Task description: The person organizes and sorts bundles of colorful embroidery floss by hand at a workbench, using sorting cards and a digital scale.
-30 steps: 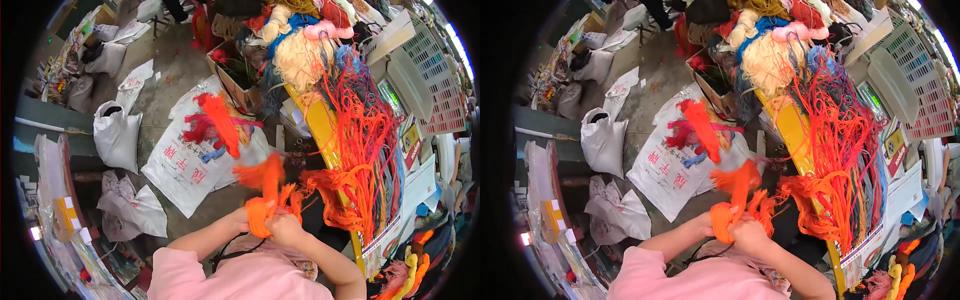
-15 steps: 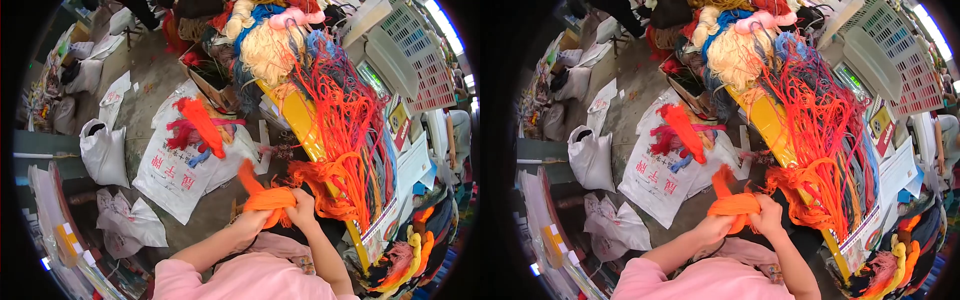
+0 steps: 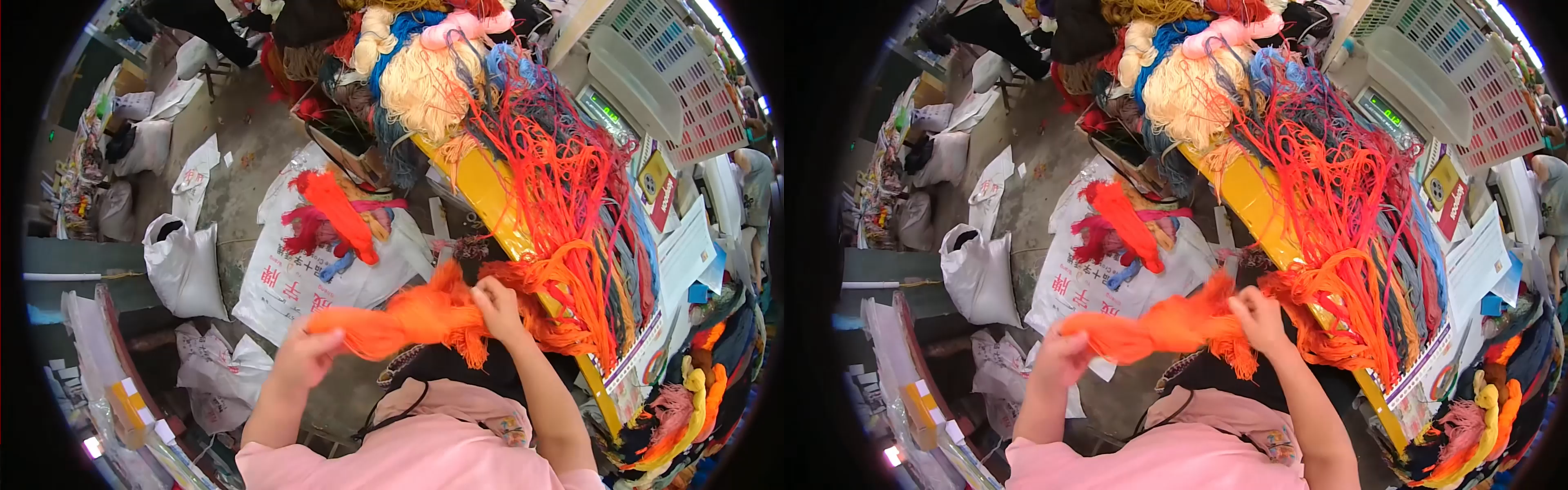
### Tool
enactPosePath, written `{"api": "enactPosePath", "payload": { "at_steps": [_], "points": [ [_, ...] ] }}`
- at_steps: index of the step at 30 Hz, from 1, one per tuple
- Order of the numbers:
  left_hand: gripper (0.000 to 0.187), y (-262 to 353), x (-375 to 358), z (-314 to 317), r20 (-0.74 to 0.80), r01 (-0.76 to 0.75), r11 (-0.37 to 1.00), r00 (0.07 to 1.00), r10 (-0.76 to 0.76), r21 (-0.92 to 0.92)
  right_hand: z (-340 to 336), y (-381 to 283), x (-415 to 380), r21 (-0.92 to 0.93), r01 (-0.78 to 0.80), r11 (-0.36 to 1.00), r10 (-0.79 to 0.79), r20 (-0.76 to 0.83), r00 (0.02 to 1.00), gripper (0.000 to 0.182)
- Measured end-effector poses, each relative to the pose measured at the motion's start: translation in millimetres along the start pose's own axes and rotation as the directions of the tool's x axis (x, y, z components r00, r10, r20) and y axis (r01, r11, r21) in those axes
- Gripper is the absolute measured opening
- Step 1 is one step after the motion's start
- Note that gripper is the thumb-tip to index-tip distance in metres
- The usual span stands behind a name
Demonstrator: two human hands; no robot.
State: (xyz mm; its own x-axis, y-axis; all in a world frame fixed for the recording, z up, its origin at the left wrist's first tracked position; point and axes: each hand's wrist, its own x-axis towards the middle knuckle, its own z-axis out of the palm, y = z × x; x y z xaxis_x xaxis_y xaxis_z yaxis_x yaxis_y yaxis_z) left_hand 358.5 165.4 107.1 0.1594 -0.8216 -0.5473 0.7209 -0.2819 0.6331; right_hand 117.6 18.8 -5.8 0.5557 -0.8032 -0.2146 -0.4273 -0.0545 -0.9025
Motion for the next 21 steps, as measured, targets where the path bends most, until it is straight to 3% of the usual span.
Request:
{"api": "enactPosePath", "payload": {
  "at_steps": [1, 2, 3, 5, 6, 9, 10, 13, 15, 17, 18, 21],
  "points": [
    [0.028, 7.9, 2.0, -3.5, -0.106, -0.100, 0.988, 0.988, 0.113, 0.121, 2.0, -10.9, -0.2, -0.094, 0.035, 0.995, -0.032, 0.032, 0.999, 0.022],
    [0.027, 16.1, 5.2, -6.2, -0.188, -0.183, 0.951, 0.954, 0.233, 0.249, 2.2, -14.7, -0.3, -0.185, 0.187, 0.965, -0.168, 0.110, 0.980, 0.027],
    [0.026, 21.9, 8.0, -7.8, -0.245, -0.249, 0.892, 0.902, 0.356, 0.377, 2.6, -14.3, -1.5, -0.188, 0.248, 0.950, -0.236, 0.085, 0.968, 0.028],
    [0.022, 30.2, 9.9, -9.2, -0.127, -0.175, 0.470, 0.831, 0.542, 0.865, 2.5, -11.9, -4.1, -0.201, 0.369, 0.908, -0.369, 0.036, 0.929, 0.032],
    [0.021, 33.0, 11.4, -9.0, -0.025, -0.097, 0.169, 0.798, 0.602, 0.981, -1.4, -9.2, -10.9, -0.183, 0.296, 0.938, -0.290, 0.059, 0.955, 0.032],
    [0.017, 32.9, 44.6, -12.9, 0.126, -0.085, -0.094, 0.750, 0.649, 0.992, -5.9, 2.6, -35.2, -0.024, 0.146, 0.989, -0.145, 0.025, 0.989, 0.030],
    [0.023, 34.1, 62.2, -16.0, 0.046, -0.014, -0.058, 0.797, 0.603, 0.998, -5.9, 7.9, -43.9, -0.008, 0.124, 0.992, -0.124, 0.036, 0.992, 0.028],
    [0.029, 8.6, 141.5, -42.2, 0.242, -0.174, -0.168, 0.697, 0.675, 0.970, -12.3, 7.0, -67.2, 0.056, -0.013, 0.998, 0.011, 0.027, 1.000, 0.023],
    [0.035, -15.2, 170.7, -19.7, 0.434, -0.371, -0.235, 0.669, 0.603, 0.898, -26.1, 13.0, -82.9, 0.071, -0.021, 0.997, 0.027, -0.075, 0.997, 0.020],
    [0.032, -43.1, 173.6, 30.4, 0.504, -0.539, -0.025, 0.768, 0.396, 0.842, -47.0, 21.6, -107.8, 0.117, -0.070, 0.991, 0.094, -0.216, 0.972, 0.018],
    [0.025, -69.1, 181.3, 37.4, 0.501, -0.541, 0.229, 0.839, 0.213, 0.809, -59.1, 27.5, -120.7, 0.144, -0.059, 0.988, 0.104, -0.323, 0.941, 0.016],
    [0.020, -125.7, 152.6, 103.5, 0.605, -0.531, 0.353, 0.783, -0.141, 0.770, -95.5, 55.1, -166.9, 0.313, -0.141, 0.939, 0.311, -0.598, 0.739, 0.013]
  ]
}}
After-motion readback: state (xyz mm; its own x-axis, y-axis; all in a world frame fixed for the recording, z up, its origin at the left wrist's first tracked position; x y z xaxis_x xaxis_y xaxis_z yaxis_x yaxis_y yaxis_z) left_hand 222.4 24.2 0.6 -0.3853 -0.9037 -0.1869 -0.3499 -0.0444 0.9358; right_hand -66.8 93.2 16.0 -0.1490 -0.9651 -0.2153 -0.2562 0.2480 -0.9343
